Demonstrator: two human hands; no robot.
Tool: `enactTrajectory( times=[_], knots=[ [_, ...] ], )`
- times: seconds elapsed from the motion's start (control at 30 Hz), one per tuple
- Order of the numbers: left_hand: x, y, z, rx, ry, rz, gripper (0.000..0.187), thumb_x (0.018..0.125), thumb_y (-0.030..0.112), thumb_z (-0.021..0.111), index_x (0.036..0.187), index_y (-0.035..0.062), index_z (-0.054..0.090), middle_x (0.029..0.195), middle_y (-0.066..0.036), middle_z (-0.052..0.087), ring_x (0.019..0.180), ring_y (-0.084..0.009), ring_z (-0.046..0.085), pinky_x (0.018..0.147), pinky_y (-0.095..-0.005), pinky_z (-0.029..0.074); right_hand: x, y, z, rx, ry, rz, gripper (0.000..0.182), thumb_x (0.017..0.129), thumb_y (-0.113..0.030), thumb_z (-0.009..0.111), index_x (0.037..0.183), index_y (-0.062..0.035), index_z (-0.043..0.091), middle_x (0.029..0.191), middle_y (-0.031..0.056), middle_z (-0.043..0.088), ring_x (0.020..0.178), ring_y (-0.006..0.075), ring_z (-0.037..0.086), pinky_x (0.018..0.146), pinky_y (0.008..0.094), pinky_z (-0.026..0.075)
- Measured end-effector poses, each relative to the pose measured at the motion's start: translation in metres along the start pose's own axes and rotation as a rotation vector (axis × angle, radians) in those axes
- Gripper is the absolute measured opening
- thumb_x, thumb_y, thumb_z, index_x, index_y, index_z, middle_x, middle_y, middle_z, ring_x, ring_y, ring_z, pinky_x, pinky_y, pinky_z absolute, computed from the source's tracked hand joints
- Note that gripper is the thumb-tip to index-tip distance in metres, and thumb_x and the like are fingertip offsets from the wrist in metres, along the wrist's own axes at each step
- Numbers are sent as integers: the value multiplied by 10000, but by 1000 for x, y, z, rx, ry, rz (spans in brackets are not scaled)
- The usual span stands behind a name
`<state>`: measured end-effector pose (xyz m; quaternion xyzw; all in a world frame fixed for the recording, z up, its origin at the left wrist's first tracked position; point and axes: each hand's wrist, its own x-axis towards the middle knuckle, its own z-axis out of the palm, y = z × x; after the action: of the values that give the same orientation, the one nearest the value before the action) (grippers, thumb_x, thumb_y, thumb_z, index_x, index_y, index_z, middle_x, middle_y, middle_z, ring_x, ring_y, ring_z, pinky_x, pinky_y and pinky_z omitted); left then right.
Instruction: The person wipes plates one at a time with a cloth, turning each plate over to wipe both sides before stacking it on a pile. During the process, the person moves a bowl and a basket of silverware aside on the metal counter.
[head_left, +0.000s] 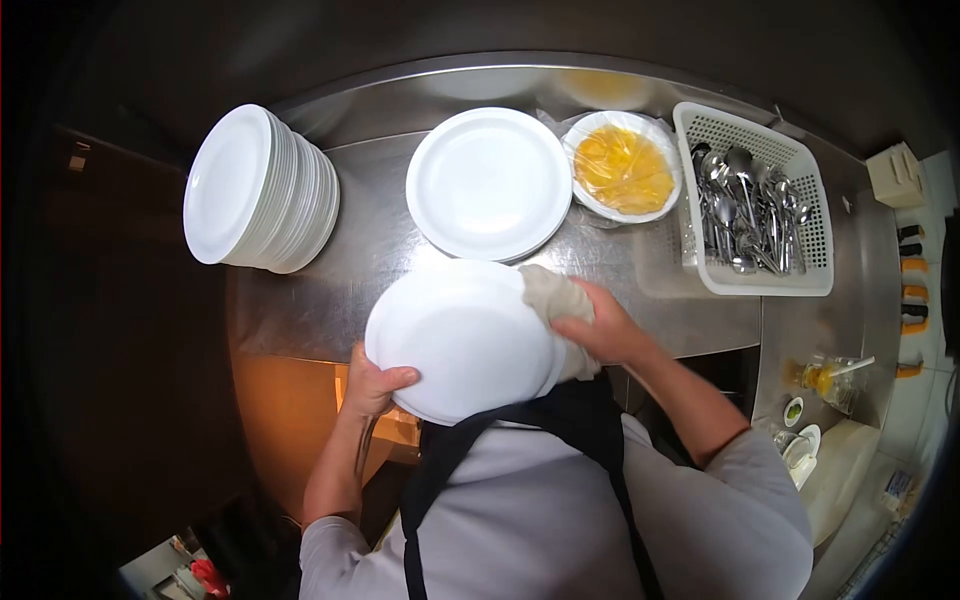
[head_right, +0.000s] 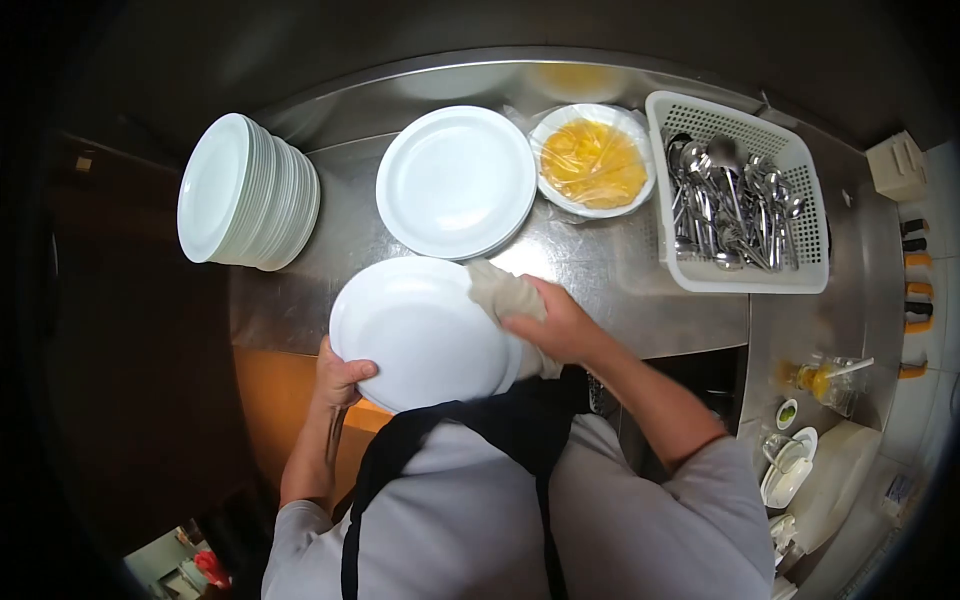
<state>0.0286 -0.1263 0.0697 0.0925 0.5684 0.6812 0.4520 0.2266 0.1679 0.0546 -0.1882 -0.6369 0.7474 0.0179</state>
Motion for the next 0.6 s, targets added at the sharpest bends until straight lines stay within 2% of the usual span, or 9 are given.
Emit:
enactTrajectory(
  times=[0.1,0.23,0.3,0.4,0.5,0.6],
  knots=[
    [-6,-4,-3,-107,69,47,774,673,80,922,1342,-32,549,1212,-135,684,1074,-256,684,936,-400,569,-35,23,16,-124,43,-2,363,861,-82,723,1194,18,616,1079,87,696,1021,143,643,917,318,525],
    [-12,-11,-7,-122,57,163,822,659,73,928,1371,-9,526,1228,-137,676,1101,-266,673,967,-413,557,-47,37,12,104,125,4,441,844,-38,716,1262,12,585,1129,81,685,1042,138,642,951,319,516],
    [-13,-7,-7,-120,53,163,818,654,70,930,1367,-2,535,1226,-132,677,1115,-264,667,979,-409,551,-47,39,12,309,216,28,488,850,-47,705,1311,11,555,1166,83,675,1063,143,639,969,323,509],
    [-17,-3,-6,-110,47,163,807,653,65,929,1360,3,544,1226,-126,677,1121,-259,665,983,-403,549,-45,43,10,391,294,-9,543,861,-69,686,1368,13,510,1203,84,661,1087,157,637,985,332,502],
    [-22,-7,-10,-101,46,172,799,653,65,927,1356,3,551,1228,-124,677,1121,-257,665,974,-402,554,-32,29,3,400,320,-120,549,871,-99,678,1374,22,495,1240,82,647,1123,166,627,999,345,499],
    [-25,-2,-4,-95,50,207,778,660,57,919,1346,-4,557,1225,-132,679,1115,-261,669,960,-404,560,-10,-8,6,432,294,-298,539,858,-124,702,1353,8,537,1244,132,650,1138,238,643,997,365,500]
  ],
)
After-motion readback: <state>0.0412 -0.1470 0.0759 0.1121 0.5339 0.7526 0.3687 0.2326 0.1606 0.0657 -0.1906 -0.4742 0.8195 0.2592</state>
